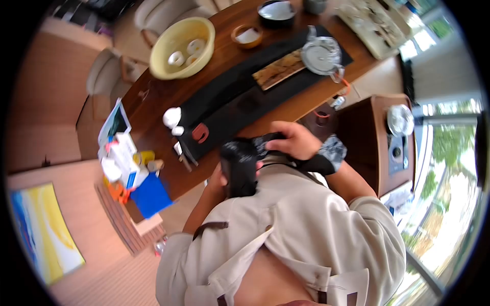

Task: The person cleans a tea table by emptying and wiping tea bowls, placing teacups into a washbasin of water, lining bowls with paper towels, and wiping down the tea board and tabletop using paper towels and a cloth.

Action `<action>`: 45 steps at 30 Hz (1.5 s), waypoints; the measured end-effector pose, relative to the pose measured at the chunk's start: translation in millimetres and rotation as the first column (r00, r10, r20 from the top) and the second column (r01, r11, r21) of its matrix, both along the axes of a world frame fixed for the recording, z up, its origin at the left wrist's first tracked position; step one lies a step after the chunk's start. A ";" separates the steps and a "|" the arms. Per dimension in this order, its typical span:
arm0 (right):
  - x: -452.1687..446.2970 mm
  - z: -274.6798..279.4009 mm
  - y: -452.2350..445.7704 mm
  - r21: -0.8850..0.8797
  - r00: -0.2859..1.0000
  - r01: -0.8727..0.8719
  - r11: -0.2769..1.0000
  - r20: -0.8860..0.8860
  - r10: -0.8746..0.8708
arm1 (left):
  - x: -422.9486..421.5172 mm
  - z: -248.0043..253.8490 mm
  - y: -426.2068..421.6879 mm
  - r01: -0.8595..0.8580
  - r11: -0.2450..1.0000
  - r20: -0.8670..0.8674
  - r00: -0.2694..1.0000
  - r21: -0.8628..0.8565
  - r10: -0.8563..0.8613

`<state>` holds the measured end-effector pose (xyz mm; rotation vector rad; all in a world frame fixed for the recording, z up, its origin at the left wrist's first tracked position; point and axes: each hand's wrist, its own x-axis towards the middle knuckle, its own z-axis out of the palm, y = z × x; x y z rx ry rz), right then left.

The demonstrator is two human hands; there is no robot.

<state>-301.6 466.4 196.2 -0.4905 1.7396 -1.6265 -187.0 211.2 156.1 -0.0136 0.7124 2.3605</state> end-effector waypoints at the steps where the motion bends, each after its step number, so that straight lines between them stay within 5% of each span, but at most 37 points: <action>1: 4.5 4.8 0.9 -0.004 0.974 0.054 0.999 -0.221 -0.054 | -1.9 3.7 -4.2 0.051 0.996 0.006 0.999 -0.073 -0.050; 5: 13.7 -4.4 1.3 0.061 0.877 0.209 0.976 -0.452 -0.159 | 11.2 -27.0 -25.9 -0.084 0.983 -0.038 0.996 -0.166 0.078; 7: 16.6 -18.0 3.7 0.206 0.733 0.476 0.855 -0.631 -0.256 | 3.7 -18.9 -19.1 -0.083 0.978 -0.048 0.996 -0.194 0.075; 9: 0.7 -87.7 34.4 0.408 0.763 0.611 0.678 -0.532 -0.367 | -3.5 -6.1 -20.8 -0.014 0.968 -0.054 0.999 -0.250 0.000; 12: 10.5 -94.8 74.9 0.432 0.833 0.538 0.724 -0.401 -0.381 | -21.4 14.3 -28.9 0.089 0.936 -0.071 0.990 -0.340 -0.120; 14: 31.0 -90.8 80.0 0.363 0.875 0.480 0.799 -0.131 -0.467 | -36.9 18.6 -27.9 0.201 0.902 -0.068 0.967 -0.383 -0.244; 17: 49.0 -135.7 98.0 0.365 0.849 0.477 0.799 0.044 -0.527 | -43.5 1.1 -13.2 0.258 0.929 -0.079 0.954 -0.266 -0.288; 19: 60.7 -142.7 111.7 0.574 0.931 0.365 0.733 -0.205 -0.304 | -15.8 -5.1 -15.4 -0.163 0.983 0.041 0.985 -0.082 0.167; 20: 70.0 -164.8 116.1 0.553 0.916 0.389 0.737 -0.321 -0.243 | -7.0 -19.5 -43.3 -0.205 0.969 0.054 0.975 -0.141 0.214; 22: 62.9 -169.9 123.7 0.633 0.966 0.193 0.750 0.010 -0.257 | 13.0 -32.3 -71.0 -0.529 0.741 0.108 0.779 -0.413 0.617; 24: 55.4 -160.1 121.8 0.636 0.976 0.217 0.740 -0.123 -0.181 | 46.3 -64.4 -136.1 -0.613 0.423 0.079 0.507 -0.667 0.859; 25: 48.3 -165.5 118.8 0.643 0.975 0.178 0.745 -0.219 -0.044 | 64.1 -74.6 -168.1 -0.643 0.377 0.066 0.453 -0.667 0.889; 27: 26.2 -133.5 90.8 0.738 0.892 0.151 0.658 -0.388 0.230 | 108.4 -91.0 -231.2 -0.495 0.135 -0.006 0.273 -0.859 0.962; 29: 4.0 -100.9 52.0 0.694 0.855 0.143 0.706 -0.446 0.264 | 144.2 -109.5 -287.8 -0.344 -0.100 -0.177 0.200 -0.934 0.964; 31: -13.5 -69.1 -4.7 0.511 0.780 0.183 0.840 -0.595 0.192 | 180.1 -141.9 -345.7 -0.279 -0.369 -0.448 0.326 -0.887 0.832; 34: -28.8 -37.5 -81.6 0.505 0.731 0.082 0.859 -0.617 0.293 | 191.1 -162.2 -386.2 0.186 -0.710 -0.584 0.448 -0.680 0.677; 37: -23.6 -31.4 -140.3 0.498 0.684 0.016 0.867 -0.638 0.354 | 166.2 -156.2 -400.4 0.276 -0.599 -0.416 0.505 -0.752 0.756; 39: -9.9 -29.9 -182.2 0.585 0.682 -0.027 0.811 -0.583 0.442 | 171.2 -208.5 -431.1 0.251 -0.541 -0.324 0.578 -0.803 0.749; 42: -6.1 -32.0 -198.5 0.650 0.681 -0.017 0.760 -0.549 0.484 | 150.1 -171.3 -420.9 0.450 -0.461 -0.188 0.529 -0.765 0.828; 43: -6.1 -33.3 -201.1 0.654 0.681 -0.017 0.756 -0.546 0.488 | 147.4 -166.7 -416.8 0.450 -0.456 -0.183 0.529 -0.768 0.829; 45: -6.7 -35.2 -205.0 0.683 0.706 0.029 0.730 -0.531 0.469 | 151.4 -158.0 -401.4 0.563 -0.649 -0.332 0.567 -0.512 0.754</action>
